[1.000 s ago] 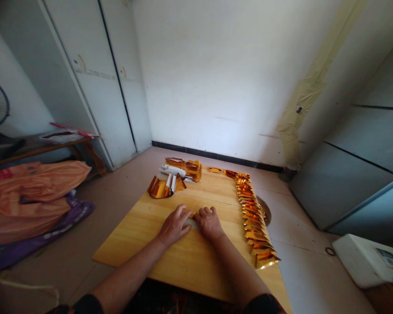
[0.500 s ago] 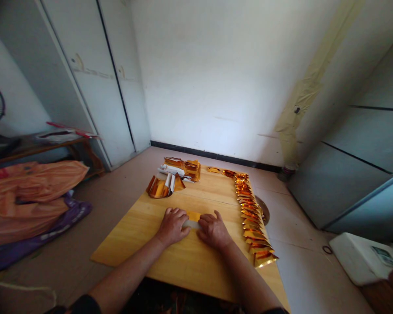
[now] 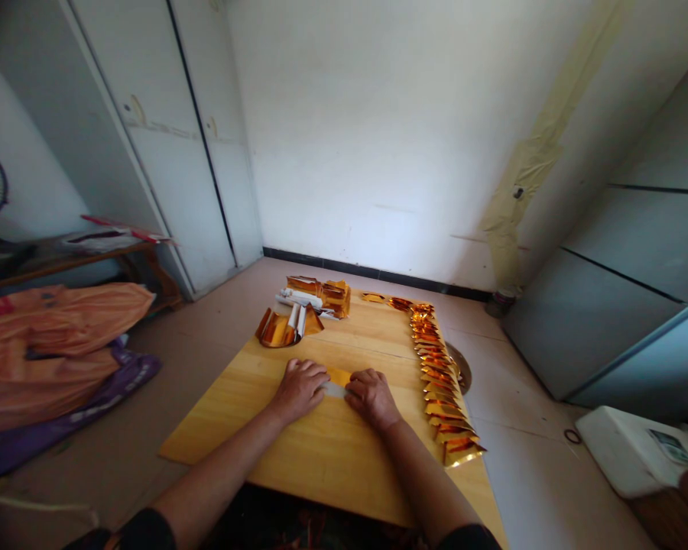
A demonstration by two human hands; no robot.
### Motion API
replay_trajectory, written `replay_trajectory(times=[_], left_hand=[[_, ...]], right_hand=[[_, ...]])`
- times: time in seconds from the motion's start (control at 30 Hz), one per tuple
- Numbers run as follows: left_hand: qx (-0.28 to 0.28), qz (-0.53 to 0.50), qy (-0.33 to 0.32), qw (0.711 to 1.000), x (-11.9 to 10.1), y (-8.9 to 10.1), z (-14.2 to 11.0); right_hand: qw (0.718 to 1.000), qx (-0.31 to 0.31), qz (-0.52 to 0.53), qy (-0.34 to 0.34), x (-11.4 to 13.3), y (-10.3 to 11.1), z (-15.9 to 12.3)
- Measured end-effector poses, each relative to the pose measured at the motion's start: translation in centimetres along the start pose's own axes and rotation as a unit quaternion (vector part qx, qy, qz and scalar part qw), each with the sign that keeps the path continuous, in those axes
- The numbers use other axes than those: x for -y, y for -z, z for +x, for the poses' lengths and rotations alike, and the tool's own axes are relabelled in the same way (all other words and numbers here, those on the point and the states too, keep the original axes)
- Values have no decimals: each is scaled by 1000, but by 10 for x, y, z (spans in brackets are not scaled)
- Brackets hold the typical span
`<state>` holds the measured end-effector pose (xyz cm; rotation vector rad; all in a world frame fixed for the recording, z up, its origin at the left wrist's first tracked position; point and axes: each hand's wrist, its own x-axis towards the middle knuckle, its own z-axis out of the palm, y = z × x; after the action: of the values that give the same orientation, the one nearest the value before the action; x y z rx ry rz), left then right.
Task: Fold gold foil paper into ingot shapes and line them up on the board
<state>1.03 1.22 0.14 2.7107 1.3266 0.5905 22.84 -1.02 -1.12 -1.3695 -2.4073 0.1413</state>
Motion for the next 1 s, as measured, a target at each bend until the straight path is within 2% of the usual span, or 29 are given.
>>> replay_trajectory(times=[0.13, 0.27, 0.5, 0.77, 1.0], left_hand=[[10, 5, -12, 1000, 1, -4, 6], [35, -24, -43, 998, -4, -11, 4], [32, -54, -26, 998, -5, -16, -5], [19, -40, 19, 999, -15, -11, -2], [-16, -35, 51, 998, -20, -20, 0]], right_hand=[[998, -19, -14, -51, 15, -6, 3], [997, -19, -33, -63, 25, -9, 4], [1000, -10, 19, -14, 8, -8, -4], [998, -24, 38, -47, 5, -8, 5], [991, -23, 124, -35, -1, 1, 1]])
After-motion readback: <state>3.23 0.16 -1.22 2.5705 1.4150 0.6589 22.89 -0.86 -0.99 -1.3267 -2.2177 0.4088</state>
